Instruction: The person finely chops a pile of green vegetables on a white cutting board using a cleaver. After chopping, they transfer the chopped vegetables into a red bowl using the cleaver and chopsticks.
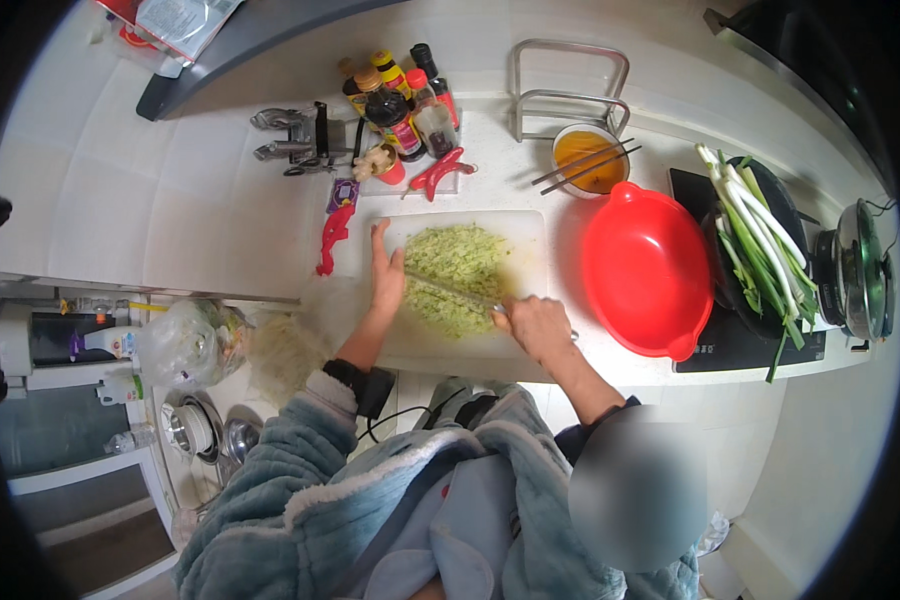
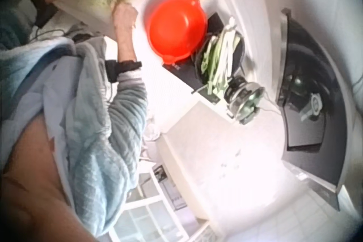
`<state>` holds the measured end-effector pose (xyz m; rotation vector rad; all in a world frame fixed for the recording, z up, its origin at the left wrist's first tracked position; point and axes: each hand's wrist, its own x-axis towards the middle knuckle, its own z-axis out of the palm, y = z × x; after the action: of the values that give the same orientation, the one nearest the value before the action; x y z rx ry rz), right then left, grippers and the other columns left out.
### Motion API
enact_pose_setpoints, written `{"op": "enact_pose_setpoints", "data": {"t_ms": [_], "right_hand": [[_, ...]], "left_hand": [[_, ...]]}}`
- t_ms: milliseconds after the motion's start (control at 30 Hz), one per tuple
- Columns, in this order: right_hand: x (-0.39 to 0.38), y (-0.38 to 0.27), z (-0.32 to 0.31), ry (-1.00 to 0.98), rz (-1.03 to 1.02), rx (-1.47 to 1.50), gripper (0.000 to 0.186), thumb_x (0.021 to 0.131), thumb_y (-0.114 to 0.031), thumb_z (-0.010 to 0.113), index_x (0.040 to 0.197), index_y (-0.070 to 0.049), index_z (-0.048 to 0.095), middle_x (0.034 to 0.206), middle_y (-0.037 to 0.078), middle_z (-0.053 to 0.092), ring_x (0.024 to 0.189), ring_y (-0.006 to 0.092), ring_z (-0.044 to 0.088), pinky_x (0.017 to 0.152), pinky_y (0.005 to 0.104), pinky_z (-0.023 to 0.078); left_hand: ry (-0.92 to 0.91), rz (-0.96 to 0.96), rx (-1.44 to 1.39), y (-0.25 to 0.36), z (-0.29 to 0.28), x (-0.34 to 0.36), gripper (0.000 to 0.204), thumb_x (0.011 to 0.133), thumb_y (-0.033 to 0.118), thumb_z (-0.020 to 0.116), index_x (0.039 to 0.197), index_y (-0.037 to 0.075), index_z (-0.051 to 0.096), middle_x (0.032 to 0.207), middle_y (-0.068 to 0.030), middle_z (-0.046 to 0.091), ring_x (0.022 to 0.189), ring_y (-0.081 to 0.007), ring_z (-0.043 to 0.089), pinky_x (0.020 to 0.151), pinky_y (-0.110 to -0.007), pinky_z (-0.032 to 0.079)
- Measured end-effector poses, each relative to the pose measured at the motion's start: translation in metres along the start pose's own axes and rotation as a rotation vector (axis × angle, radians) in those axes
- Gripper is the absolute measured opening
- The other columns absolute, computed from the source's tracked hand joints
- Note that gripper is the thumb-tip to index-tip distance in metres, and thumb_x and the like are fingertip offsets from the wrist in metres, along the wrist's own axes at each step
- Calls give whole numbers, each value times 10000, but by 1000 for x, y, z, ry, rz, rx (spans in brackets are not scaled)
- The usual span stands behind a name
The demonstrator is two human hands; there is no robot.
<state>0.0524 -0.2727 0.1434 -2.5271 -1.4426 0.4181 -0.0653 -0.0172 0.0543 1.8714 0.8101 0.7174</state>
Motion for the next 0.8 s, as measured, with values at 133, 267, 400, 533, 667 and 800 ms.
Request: {"op": "enact_pose_setpoints", "data": {"t_ms": [133, 267, 400, 533, 667, 800], "right_hand": [[41, 0, 0, -54, -34, 11, 381, 887, -453, 530, 821, -94, 638, 659, 155, 641, 641, 338, 649, 606, 439, 515], [50, 1, 12, -116, -32, -3, 373, 892, -449, 524, 864, -93, 628, 673, 156, 644, 658, 340, 650, 613, 438, 516], [37, 2, 18, -133, -4, 11, 411, 890, -483, 516, 857, -87, 620, 658, 169, 635, 653, 351, 644, 603, 451, 510], [24, -6, 24, -197, -3, -55, 426, 886, -499, 518, 844, -87, 618, 642, 173, 627, 638, 353, 640, 590, 453, 506], [29, -1, 20, -194, 25, -62, 414, 881, -499, 518, 869, -104, 642, 672, 157, 643, 664, 324, 654, 607, 440, 515], [48, 11, 10, -60, 52, -78, 382, 882, -482, 528, 858, -121, 651, 682, 156, 646, 678, 322, 658, 603, 439, 518]], "left_hand": [[-57, -114, -65, -15, -2, 24, 567, 817, -123, 475, 1350, 43, 380, 1436, -211, 334, 1373, -312, 276, 1120, -354, 188], [-90, -141, 29, -35, 6, 22, 551, 827, -140, 429, 1341, 52, 390, 1424, -196, 356, 1364, -300, 304, 1109, -331, 218], [-80, -59, -82, -43, -1, 10, 566, 831, -138, 405, 1360, 60, 375, 1446, -212, 330, 1387, -319, 270, 1110, -343, 226], [-195, -240, 116, -37, -3, -6, 594, 830, -145, 393, 1382, 68, 340, 1480, -225, 281, 1410, -324, 222, 1116, -362, 220], [-132, -102, 26, -28, 1, 7, 606, 803, -159, 396, 1370, 51, 345, 1419, -208, 353, 1362, -326, 298, 1106, -357, 236], [-127, 0, -9, -28, 13, 33, 592, 784, -157, 418, 1345, 21, 353, 1327, -178, 414, 1280, -323, 373, 1095, -360, 253]]}}
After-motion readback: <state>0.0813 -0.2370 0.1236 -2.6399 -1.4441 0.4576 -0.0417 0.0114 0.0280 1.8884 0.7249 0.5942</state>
